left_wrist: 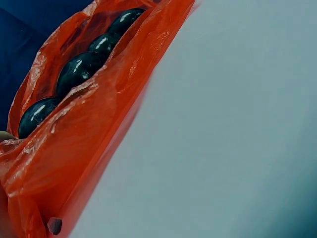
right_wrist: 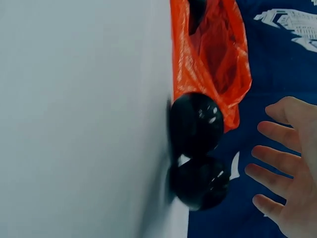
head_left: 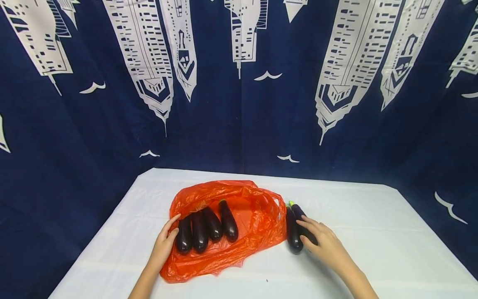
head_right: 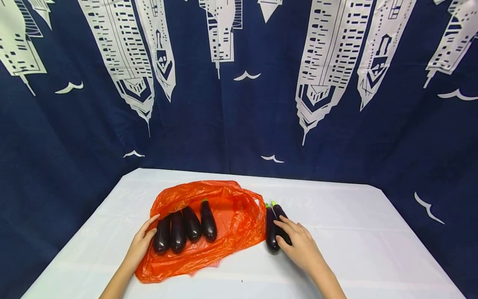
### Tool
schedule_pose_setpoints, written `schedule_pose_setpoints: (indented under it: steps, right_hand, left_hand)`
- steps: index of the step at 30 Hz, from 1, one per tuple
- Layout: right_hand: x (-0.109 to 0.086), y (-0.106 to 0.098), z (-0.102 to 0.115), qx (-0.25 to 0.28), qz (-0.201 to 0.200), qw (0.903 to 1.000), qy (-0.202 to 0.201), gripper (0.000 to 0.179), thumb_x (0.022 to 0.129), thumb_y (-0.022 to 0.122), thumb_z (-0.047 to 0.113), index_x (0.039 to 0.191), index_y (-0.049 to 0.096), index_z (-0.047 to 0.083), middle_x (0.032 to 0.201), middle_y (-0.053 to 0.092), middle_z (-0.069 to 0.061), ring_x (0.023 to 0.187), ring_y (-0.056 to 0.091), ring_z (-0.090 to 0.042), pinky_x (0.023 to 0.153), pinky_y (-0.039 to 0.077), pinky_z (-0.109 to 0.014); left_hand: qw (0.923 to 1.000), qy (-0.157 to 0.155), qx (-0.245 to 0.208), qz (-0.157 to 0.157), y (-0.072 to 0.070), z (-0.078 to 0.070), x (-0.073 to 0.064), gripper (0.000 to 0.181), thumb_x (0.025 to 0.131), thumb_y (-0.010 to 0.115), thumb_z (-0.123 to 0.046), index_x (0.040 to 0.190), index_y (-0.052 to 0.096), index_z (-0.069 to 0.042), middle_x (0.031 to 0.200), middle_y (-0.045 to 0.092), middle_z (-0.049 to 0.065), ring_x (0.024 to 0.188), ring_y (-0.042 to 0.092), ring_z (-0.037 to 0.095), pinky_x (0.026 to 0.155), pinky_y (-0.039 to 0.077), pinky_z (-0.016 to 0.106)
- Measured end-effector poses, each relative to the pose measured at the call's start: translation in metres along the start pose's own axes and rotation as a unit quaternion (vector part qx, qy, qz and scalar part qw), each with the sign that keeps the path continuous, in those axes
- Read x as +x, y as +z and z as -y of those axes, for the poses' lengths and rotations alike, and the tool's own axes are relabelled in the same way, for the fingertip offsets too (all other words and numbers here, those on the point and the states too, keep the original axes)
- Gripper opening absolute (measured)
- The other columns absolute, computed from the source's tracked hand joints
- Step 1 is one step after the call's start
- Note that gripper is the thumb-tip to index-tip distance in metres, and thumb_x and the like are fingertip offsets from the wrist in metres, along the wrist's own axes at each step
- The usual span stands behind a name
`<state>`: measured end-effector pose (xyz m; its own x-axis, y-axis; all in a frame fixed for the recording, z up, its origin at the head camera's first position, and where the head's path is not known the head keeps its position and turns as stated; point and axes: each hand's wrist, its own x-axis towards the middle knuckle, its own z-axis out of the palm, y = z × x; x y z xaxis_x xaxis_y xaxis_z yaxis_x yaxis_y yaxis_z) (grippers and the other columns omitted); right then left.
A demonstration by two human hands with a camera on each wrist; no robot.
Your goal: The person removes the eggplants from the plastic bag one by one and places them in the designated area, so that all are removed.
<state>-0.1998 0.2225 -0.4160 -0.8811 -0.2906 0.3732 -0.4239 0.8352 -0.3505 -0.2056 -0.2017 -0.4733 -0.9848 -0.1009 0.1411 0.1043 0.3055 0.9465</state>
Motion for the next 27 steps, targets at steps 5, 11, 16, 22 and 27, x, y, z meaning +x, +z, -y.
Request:
schedule_pose_setpoints:
  steps: [5,11,16,22,27]
  right_hand:
    - [0.000,-0.002,0.010,-0.003,-0.008,0.9999,-0.012,0.039,0.081,0.064,0.018,0.119,0.059,0.012,0.130,0.053,-0.013,0.116,0.051,-0.037,0.098,0.036,-0.055]
    - [-0.001,-0.003,0.020,-0.004,-0.024,0.9992,-0.031,0.044,0.079,0.067,0.017,0.122,0.057,0.012,0.129,0.054,-0.012,0.115,0.052,-0.035,0.096,0.039,-0.054]
    - [0.000,-0.004,0.028,0.002,-0.024,0.9991,-0.034,0.045,0.081,0.066,0.020,0.123,0.056,0.012,0.131,0.053,-0.009,0.116,0.051,-0.035,0.093,0.040,-0.055]
    - [0.003,0.000,0.038,0.010,-0.020,0.9990,-0.040,0.046,0.081,0.066,0.021,0.124,0.055,0.013,0.133,0.051,-0.007,0.118,0.050,-0.034,0.093,0.041,-0.057]
    - [0.006,0.003,0.044,0.005,-0.030,0.9976,-0.061,0.047,0.080,0.067,0.021,0.125,0.055,0.015,0.133,0.051,-0.005,0.122,0.048,-0.027,0.099,0.037,-0.051]
  left_hand:
    - [1.0000,0.001,0.001,-0.001,0.000,0.000,-0.001,0.042,0.096,0.040,-0.014,0.138,0.037,-0.009,0.144,0.031,0.018,0.134,0.025,0.033,0.109,0.018,0.056]
    - [1.0000,0.005,0.003,0.002,0.000,0.000,-0.001,0.042,0.096,0.039,-0.014,0.138,0.036,-0.009,0.144,0.031,0.018,0.133,0.026,0.033,0.108,0.019,0.057]
    - [1.0000,0.004,0.009,0.002,-0.001,0.000,-0.002,0.043,0.096,0.039,-0.016,0.139,0.035,-0.010,0.145,0.031,0.018,0.133,0.026,0.034,0.108,0.019,0.057]
    - [0.9999,0.009,0.007,0.003,-0.001,0.001,-0.002,0.043,0.096,0.039,-0.015,0.139,0.035,-0.009,0.144,0.031,0.019,0.132,0.028,0.033,0.108,0.020,0.057]
    - [1.0000,0.009,0.002,0.004,0.000,0.000,-0.002,0.043,0.096,0.039,-0.015,0.138,0.035,-0.009,0.144,0.031,0.018,0.132,0.027,0.033,0.108,0.021,0.057]
